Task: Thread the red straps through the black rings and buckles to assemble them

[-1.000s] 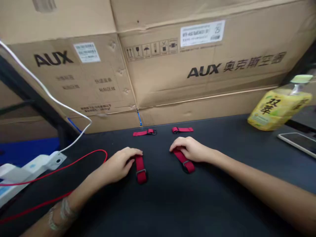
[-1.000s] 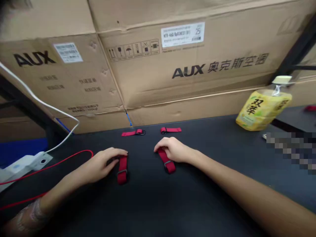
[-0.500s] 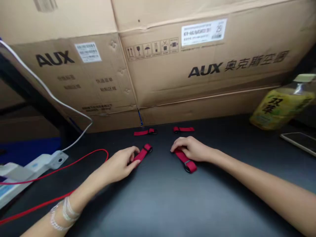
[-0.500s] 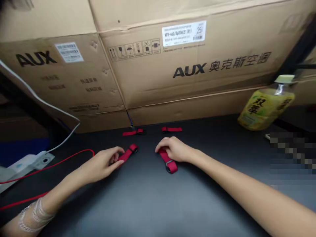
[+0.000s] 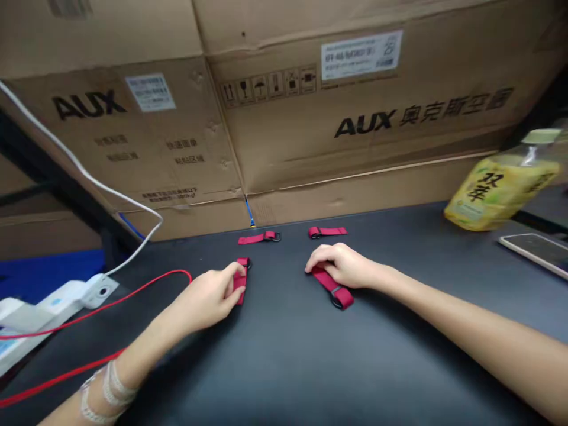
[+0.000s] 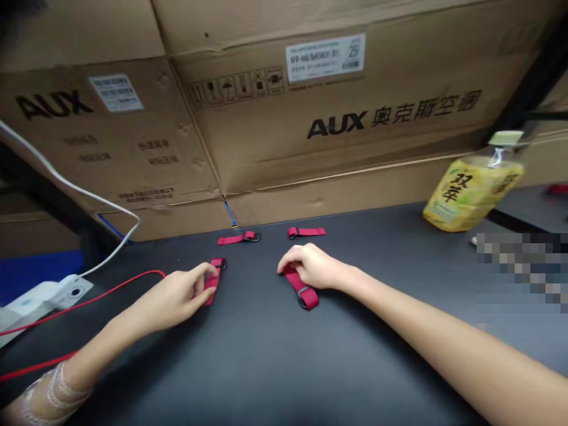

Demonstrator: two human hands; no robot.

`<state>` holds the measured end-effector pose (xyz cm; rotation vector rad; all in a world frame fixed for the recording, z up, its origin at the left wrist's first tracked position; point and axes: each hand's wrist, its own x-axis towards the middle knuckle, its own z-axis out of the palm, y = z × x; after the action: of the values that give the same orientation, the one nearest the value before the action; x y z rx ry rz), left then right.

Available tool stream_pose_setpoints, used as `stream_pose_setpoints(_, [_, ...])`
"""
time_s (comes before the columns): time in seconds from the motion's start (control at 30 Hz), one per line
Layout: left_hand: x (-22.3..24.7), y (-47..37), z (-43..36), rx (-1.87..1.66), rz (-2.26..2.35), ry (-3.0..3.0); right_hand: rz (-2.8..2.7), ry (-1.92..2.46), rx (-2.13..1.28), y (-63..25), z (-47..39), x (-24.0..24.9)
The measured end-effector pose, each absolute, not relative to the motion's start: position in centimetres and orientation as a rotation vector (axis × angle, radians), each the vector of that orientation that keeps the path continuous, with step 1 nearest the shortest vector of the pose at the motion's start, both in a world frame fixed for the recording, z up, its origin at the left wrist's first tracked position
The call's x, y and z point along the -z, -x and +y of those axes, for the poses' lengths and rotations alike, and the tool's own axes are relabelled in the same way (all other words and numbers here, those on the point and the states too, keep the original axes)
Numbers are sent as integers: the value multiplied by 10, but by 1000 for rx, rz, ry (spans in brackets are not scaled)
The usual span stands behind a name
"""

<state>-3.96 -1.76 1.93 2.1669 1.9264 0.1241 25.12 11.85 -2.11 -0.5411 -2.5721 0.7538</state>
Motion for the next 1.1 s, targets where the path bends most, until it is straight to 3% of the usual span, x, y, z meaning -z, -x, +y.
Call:
stream_pose_setpoints(0.37, [-18, 39, -18, -207, 1802, -2218, -2553, 638, -776, -252, 116, 14])
stream_pose_setpoints(0.6, [-15, 40, -18, -227, 1760, -2334, -2578, 783, -513, -253, 119, 20])
stream_pose_setpoints(1.1, [-15, 42, -17, -333, 1654, -2316, -2569, 1082, -493, -254, 127, 21])
